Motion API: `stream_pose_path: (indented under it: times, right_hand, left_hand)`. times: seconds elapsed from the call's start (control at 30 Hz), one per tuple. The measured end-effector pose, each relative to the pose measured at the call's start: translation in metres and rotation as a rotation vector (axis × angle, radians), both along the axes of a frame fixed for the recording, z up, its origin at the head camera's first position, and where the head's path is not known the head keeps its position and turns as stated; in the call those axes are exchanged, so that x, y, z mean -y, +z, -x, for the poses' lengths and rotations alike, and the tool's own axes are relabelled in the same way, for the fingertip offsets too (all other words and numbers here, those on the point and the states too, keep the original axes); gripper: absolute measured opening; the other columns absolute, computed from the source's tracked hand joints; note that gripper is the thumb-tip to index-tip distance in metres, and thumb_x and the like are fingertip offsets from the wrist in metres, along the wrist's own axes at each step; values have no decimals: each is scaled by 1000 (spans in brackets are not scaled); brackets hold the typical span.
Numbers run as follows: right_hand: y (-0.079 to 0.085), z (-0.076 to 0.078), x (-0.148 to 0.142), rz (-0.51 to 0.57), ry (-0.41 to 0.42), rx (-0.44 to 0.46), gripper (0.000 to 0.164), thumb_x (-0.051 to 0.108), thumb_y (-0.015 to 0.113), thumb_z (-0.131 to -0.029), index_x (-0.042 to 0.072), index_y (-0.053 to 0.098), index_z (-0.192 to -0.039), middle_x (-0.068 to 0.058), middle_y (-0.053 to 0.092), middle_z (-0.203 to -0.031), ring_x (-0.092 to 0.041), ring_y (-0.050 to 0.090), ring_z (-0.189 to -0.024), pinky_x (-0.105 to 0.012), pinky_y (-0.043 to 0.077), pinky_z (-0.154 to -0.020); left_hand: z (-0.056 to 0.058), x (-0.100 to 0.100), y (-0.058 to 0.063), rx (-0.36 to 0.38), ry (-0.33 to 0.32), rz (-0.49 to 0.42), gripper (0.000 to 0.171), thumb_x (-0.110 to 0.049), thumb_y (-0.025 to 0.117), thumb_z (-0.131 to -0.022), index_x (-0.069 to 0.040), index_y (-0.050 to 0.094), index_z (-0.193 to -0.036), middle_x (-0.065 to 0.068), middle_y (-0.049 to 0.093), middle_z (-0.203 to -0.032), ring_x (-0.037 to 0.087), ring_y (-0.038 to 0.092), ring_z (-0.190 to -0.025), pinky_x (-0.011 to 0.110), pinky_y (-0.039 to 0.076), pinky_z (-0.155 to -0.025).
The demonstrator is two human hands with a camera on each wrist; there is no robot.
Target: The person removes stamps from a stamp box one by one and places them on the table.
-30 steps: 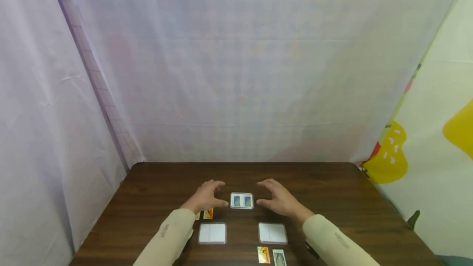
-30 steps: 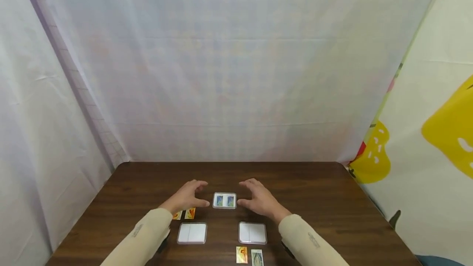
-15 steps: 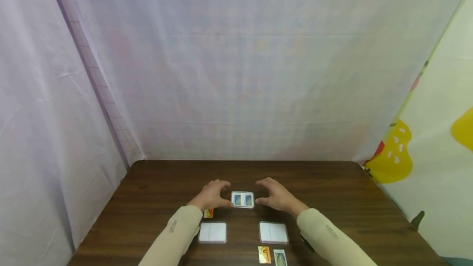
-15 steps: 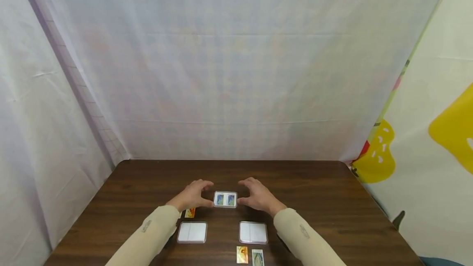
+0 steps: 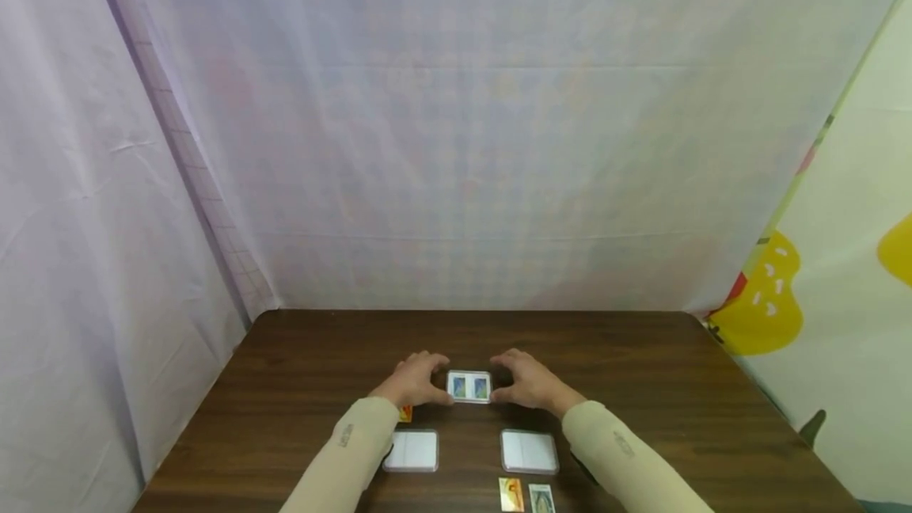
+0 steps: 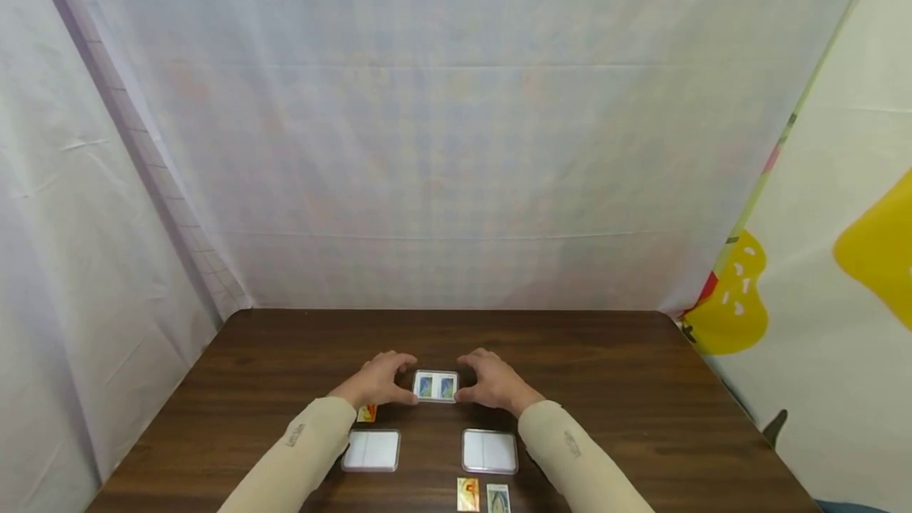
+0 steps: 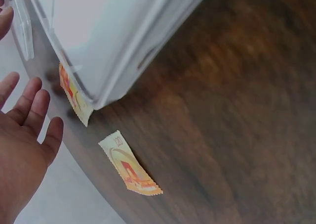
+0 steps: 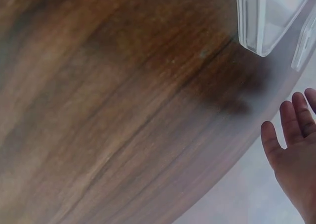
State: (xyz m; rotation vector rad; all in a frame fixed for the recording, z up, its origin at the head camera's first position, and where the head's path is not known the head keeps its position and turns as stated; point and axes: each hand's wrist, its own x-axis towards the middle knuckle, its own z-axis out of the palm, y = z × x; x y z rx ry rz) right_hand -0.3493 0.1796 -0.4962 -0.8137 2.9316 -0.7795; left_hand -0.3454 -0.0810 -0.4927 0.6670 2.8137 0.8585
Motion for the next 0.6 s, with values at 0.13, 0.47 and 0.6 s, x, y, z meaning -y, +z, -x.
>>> stream_pose_path:
  times: [0.13,0.47,0.6]
  right_hand:
    - [-1,1,4,-28,-7,8,65,31,85,-77,-1,61,-128,-15,57,-123,-36,54,-116,-52,43,-99]
    - [-5,2,16,-96,27,-17,70,36,86,-74,-1,61,-128,-17,58,-123,-37,54,-116,-52,43,-98]
    - [-5,0,19,-130,30,-27,72,38,86,-73,-1,61,-128,-17,58,-122,-37,54,-114,-53,44,-96]
  left_hand:
    - [-1,-1,-2,0,-1,14,72,-35,86,-75,-6,58,-134,10,60,-114,32,52,-112,58,33,-103]
    - [0,-3,-6,-32,13,89,74,-37,86,-74,-6,58,-135,11,57,-122,32,49,-119,53,34,-103]
    - [-1,-4,-7,-24,19,103,74,-36,86,-75,-5,58,-135,14,55,-127,34,47,-123,53,33,-105]
